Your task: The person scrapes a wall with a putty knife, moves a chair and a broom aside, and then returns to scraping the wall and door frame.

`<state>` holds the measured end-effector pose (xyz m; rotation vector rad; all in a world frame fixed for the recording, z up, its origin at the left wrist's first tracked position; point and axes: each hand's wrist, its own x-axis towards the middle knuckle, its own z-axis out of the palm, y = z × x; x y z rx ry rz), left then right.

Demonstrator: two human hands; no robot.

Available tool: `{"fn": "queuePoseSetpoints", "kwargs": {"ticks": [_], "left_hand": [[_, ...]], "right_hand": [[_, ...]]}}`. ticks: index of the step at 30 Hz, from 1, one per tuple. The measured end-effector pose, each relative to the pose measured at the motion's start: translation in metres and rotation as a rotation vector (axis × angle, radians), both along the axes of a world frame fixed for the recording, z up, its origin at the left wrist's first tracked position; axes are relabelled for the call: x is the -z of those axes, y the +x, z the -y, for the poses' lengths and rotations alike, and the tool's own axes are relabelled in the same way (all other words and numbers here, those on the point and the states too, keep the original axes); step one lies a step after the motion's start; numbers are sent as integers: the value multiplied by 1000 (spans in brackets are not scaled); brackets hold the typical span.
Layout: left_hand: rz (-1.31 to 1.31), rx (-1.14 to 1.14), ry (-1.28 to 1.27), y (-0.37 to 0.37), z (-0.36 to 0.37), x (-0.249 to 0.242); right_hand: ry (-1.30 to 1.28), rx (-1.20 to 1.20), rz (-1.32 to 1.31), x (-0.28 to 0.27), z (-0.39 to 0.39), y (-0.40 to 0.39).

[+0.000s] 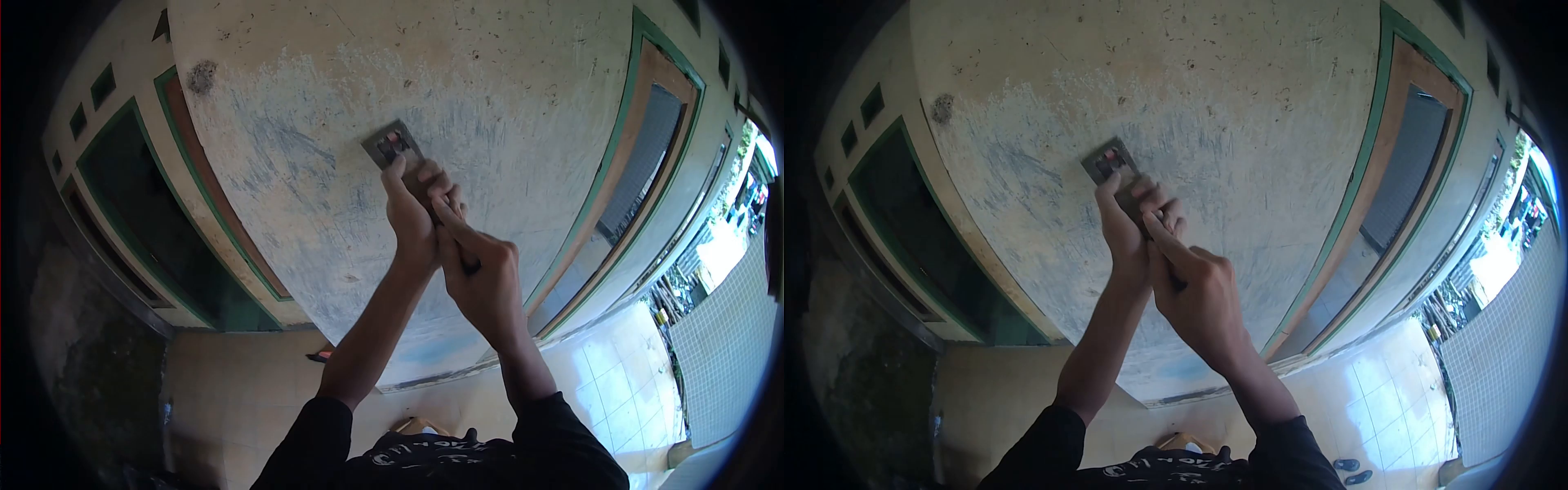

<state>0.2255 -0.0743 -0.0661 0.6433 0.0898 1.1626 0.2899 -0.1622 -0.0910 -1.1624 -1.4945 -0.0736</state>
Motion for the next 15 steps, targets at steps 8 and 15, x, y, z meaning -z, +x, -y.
{"fn": "queuePoseSetpoints", "kwargs": {"ticks": [8,15], "left_hand": [[-46,14,-29,1,9,5],[-136,-14,84,-7,2,51]], "right_hand": [[-100,-24,6,10,13,5],[-92,-101,-45,54,17,7]]}}
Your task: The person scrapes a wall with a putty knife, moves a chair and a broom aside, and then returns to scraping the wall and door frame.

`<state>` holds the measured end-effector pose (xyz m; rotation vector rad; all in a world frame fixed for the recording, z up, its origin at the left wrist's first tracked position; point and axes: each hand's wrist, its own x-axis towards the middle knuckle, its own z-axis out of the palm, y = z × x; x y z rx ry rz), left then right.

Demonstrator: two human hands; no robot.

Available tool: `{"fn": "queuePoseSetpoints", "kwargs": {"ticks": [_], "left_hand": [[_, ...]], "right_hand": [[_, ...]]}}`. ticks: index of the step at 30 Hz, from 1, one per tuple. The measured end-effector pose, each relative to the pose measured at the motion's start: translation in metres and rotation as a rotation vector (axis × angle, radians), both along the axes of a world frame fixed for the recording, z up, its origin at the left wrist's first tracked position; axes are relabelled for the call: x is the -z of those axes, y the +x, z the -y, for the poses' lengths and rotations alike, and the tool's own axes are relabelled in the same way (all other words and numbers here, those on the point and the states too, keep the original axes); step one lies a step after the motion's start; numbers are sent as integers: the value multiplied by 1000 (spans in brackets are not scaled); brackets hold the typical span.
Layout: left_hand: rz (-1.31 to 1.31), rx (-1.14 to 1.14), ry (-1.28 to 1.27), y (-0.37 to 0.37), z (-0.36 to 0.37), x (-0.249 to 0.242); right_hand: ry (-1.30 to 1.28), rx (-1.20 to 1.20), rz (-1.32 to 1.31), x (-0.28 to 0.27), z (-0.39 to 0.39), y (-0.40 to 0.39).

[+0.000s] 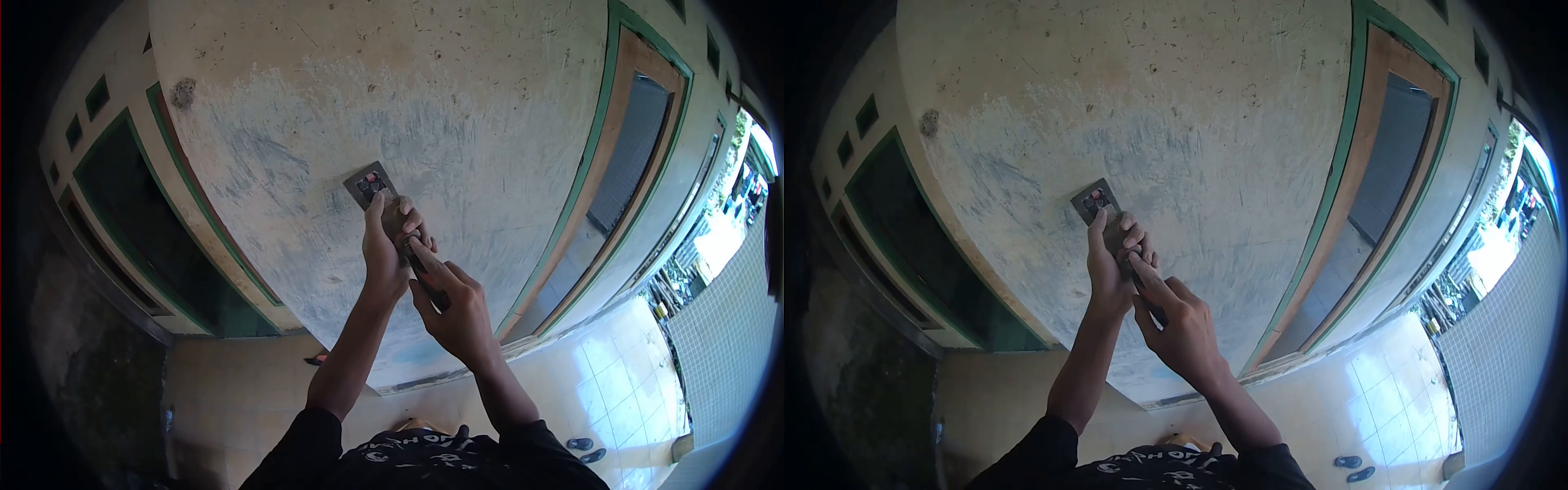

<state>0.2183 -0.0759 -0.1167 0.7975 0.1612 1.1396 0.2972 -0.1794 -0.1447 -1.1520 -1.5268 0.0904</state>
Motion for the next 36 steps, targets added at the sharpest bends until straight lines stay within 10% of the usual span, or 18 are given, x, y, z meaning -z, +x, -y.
{"fn": "queuePoseSetpoints", "kwargs": {"ticks": [36], "left_hand": [[262,2,60,-13,-14,-43]], "right_hand": [[-56,157,93,-56,-12,-36]]}}
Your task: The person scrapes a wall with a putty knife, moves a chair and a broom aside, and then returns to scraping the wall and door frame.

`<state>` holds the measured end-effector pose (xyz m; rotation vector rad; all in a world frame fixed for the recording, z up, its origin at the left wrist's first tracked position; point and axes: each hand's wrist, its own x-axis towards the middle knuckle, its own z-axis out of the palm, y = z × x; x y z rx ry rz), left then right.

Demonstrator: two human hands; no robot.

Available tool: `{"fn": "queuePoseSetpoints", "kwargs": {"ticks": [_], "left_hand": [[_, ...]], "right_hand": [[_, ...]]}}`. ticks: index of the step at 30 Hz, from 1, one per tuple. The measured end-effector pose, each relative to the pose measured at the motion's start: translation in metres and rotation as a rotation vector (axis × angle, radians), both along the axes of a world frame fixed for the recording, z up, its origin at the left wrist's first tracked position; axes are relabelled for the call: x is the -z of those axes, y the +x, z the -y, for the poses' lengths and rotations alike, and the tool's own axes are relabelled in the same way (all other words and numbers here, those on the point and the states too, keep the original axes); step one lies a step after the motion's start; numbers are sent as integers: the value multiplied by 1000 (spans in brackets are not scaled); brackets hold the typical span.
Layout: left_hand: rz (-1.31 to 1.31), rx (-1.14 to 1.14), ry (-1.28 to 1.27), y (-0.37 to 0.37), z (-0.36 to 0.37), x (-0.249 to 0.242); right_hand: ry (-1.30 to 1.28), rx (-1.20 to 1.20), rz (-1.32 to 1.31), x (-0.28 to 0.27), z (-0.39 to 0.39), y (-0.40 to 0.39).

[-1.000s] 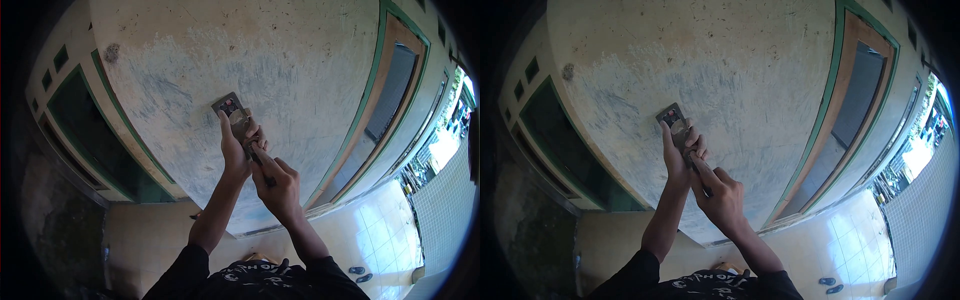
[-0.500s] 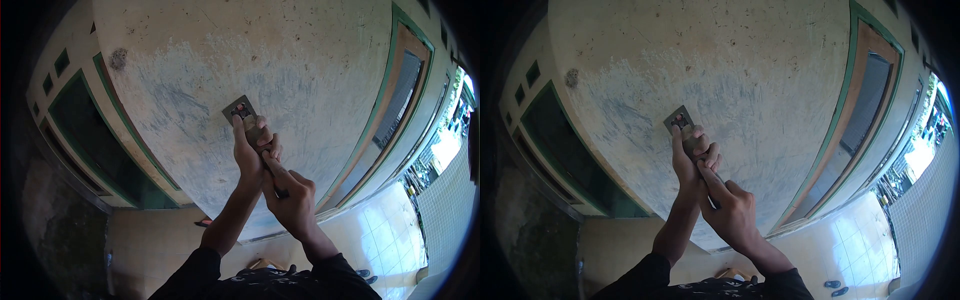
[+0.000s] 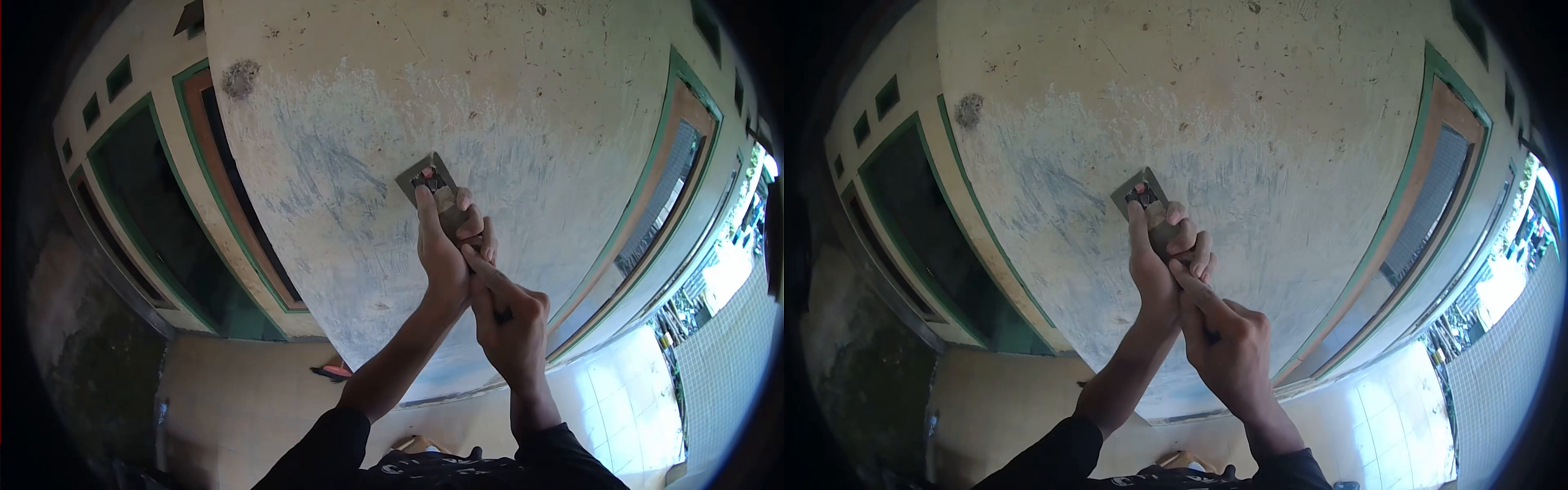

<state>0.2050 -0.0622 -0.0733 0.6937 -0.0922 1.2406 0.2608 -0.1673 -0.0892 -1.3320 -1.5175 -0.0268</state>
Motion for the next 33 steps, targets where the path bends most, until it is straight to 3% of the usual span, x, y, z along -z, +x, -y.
{"fn": "queuePoseSetpoints", "kwargs": {"ticks": [7,13,18,22,28,31,33], "left_hand": [[-55,58,15,-5,2,16],[-86,-14,34,-7,1,-13],[-101,39,-5,-11,3,6],[-135,-67,18,-10,-1,-23],[-107,66,9,-10,3,10],[-90,9,-34,2,-3,-18],[-112,-55,105,4,-12,-45]], "right_hand": [[32,-40,-103,9,3,-5],[24,-44,-103,-7,-5,-3],[21,-74,-100,11,1,-6],[25,-81,-107,-9,-8,-5],[22,-72,-99,16,-1,-2],[30,-112,-132,-5,-15,12],[133,-54,-67,-23,-24,12]]}}
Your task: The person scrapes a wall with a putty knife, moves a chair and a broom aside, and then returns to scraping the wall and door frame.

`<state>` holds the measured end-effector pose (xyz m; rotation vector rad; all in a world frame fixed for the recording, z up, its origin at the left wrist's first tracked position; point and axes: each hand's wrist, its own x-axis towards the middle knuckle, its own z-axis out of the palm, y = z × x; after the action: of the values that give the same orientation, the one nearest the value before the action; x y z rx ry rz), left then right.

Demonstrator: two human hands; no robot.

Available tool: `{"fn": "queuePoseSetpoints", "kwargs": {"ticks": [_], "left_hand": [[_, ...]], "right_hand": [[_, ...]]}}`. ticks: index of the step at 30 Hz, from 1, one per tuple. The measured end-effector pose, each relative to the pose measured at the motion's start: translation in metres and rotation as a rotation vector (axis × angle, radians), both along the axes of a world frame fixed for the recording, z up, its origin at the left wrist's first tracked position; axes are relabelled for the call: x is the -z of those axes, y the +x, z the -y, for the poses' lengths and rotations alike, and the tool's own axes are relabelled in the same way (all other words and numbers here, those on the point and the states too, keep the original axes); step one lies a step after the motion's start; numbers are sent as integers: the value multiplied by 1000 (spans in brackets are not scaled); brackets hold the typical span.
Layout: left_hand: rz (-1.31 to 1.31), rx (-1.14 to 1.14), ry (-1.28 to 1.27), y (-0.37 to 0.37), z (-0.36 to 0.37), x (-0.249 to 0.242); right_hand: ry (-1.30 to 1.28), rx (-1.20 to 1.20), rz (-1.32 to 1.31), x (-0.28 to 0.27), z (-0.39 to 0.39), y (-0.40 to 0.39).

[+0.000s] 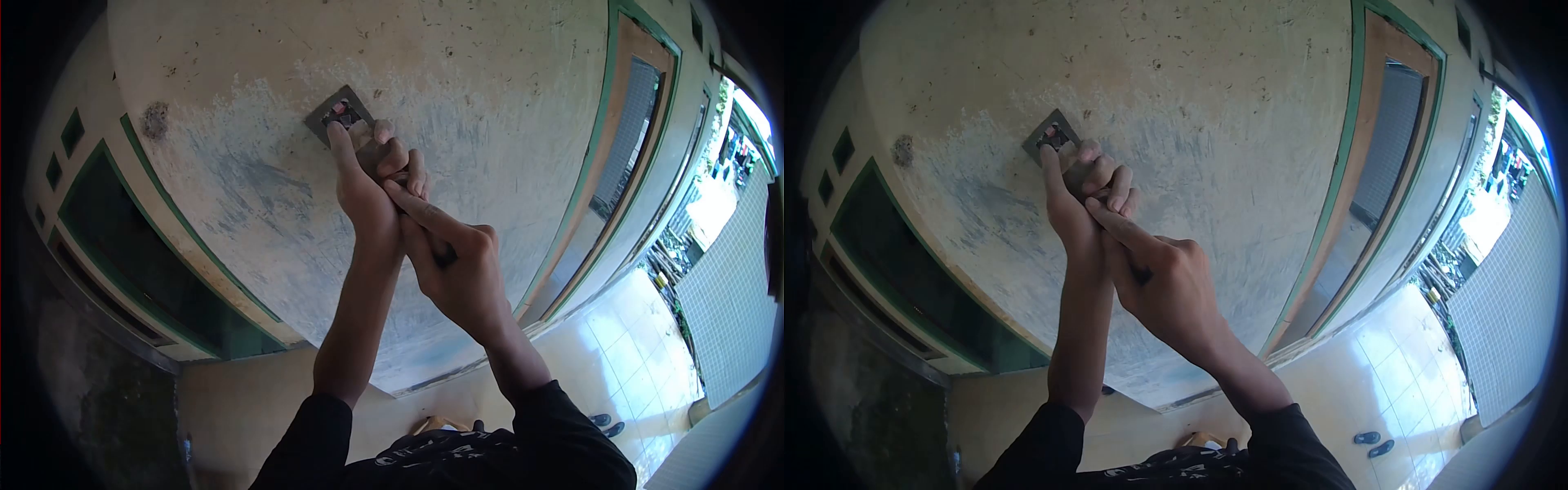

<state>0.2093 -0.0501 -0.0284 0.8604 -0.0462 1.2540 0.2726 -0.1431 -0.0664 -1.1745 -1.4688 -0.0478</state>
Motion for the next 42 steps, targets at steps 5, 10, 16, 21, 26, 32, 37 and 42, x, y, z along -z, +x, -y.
{"fn": "queuePoseSetpoints", "kwargs": {"ticks": [5,10,16,21,26,32,37,42], "left_hand": [[-62,87,-38,-2,3,53],[-89,42,-82,12,9,43],[-133,1,-55,18,13,19],[-276,27,-233,3,28,121],[-299,-31,-96,25,17,81],[-224,-17,0,47,20,22],[-90,-19,-130,47,36,42],[-107,73,-94,35,26,43]], "right_hand": [[-73,-17,-32,44,18,-3],[-47,-37,-47,40,12,13],[-13,-33,-34,28,13,20],[-246,-224,-84,101,41,23],[-138,-194,-159,74,24,40],[-4,-89,-215,38,14,49],[83,140,-18,44,37,49],[87,170,26,48,28,36]]}}
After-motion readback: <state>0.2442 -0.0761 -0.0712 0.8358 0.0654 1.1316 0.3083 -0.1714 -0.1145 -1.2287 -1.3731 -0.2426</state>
